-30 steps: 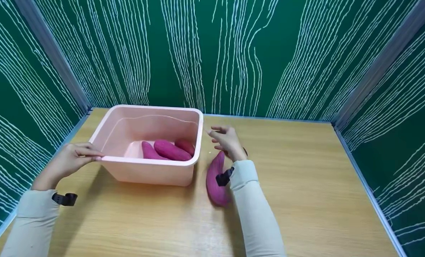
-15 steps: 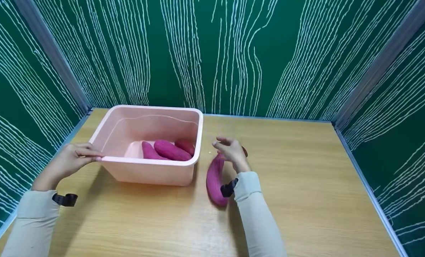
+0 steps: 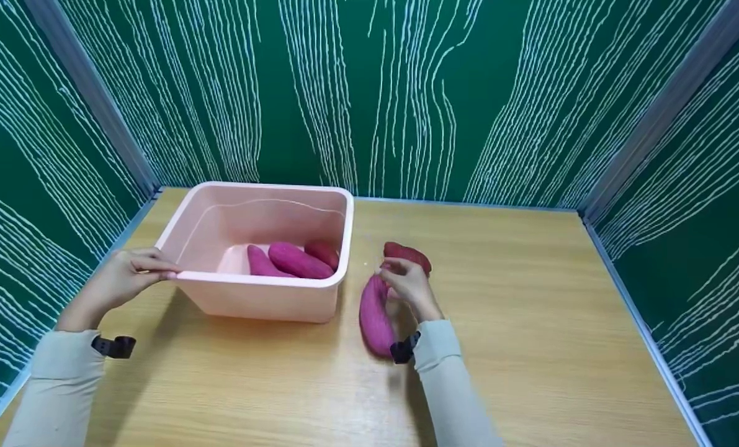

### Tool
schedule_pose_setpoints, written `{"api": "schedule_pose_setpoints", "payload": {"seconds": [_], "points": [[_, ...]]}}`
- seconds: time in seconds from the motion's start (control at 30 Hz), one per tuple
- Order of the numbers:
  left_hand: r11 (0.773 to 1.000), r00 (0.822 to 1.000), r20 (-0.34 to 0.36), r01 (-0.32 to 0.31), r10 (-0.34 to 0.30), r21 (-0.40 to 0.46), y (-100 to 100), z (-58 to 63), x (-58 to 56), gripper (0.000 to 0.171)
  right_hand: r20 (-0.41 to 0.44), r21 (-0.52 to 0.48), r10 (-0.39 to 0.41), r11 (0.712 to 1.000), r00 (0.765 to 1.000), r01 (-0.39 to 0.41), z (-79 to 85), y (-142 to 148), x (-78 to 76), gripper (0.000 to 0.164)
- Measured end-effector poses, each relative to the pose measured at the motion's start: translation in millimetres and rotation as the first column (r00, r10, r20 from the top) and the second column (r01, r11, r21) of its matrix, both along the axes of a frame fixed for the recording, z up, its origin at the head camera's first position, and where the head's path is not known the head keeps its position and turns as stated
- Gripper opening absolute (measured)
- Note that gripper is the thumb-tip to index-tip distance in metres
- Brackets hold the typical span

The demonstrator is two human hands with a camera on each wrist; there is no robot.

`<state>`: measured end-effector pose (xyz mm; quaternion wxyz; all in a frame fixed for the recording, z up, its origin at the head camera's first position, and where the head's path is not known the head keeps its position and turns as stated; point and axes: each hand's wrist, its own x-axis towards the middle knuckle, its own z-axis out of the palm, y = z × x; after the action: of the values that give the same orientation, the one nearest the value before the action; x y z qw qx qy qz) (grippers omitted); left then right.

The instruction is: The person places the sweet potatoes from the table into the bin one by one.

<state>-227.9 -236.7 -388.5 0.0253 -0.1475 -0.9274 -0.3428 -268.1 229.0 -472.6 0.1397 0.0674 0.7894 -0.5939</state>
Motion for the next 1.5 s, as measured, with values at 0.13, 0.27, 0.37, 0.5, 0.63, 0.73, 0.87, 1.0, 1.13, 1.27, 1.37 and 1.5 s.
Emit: {"api": "schedule_pose_setpoints", "payload": {"seconds": [0.13,0.27,0.37,0.5,0.63,0.73,0.87,1.0,1.13,1.27,1.37,1.5], "points": [[1.0,1.0,0.0,0.003,-0.003,0.004,0,0.1,-1.0,0.017,0.004,0.014,-0.007,1.0,1.0,0.007,-8.5,2,4.9,0.062],[1.0,1.0,0.002,0.006,-0.006,0.011,1,0.2,-1.4,0.017,-0.004,0.02,-0.007,1.0,1.0,0.007,-16.4,3,9.9,0.068],[1.0,1.0,0.001,0.009,-0.009,0.016,1,0.0,-1.8,0.016,-0.006,0.004,0.006,1.0,1.0,-0.006,-21.0,2,13.9,0.074],[1.0,1.0,0.006,0.007,-0.007,0.02,1,-0.2,-2.5,0.016,-0.011,-0.002,0.038,0.999,0.999,-0.038,-26.2,1,19.7,0.081],[1.0,1.0,0.006,0.007,-0.007,0.019,1,0.3,-3.0,0.016,-0.013,0.038,0.064,0.997,0.998,-0.063,-31.6,0,24.4,0.084],[1.0,1.0,-0.005,0.01,-0.01,0.011,2,0.5,-3.2,0.016,-0.008,0.064,0.075,0.995,0.997,-0.074,-35.6,-1,27.0,0.084],[1.0,1.0,-0.027,0.015,-0.015,0.003,2,-0.3,-2.8,0.017,-0.008,0.056,0.081,0.995,0.997,-0.08,-40.8,-1,29.6,0.082],[1.0,1.0,-0.01,0.005,-0.005,0.015,1,-1.4,-2.2,0.016,-0.008,0.039,0.062,0.997,0.998,-0.062,-45.1,-2,30.9,0.079],[0.999,1.0,0.012,-0.005,0.005,0.032,1,-1.9,-2.1,0.016,-0.005,0.037,0.039,0.999,0.999,-0.038,-47.6,-4,31.2,0.079],[0.999,1.0,0.017,-0.01,0.01,0.032,0,-1.4,-1.8,0.016,-0.01,0.052,0.017,0.999,1.0,-0.016,-48.0,-7,33.2,0.077],[0.999,0.999,0.03,-0.017,0.016,0.031,0,-1.0,-1.4,0.017,-0.023,0.063,0.002,0.998,1.0,0.0,-48.9,-9,35.0,0.075],[0.999,0.999,0.039,-0.018,0.017,0.031,-1,-1.2,-0.8,0.017,-0.038,0.064,-0.009,0.998,0.999,0.011,-51.4,-10,37.4,0.074]]}}
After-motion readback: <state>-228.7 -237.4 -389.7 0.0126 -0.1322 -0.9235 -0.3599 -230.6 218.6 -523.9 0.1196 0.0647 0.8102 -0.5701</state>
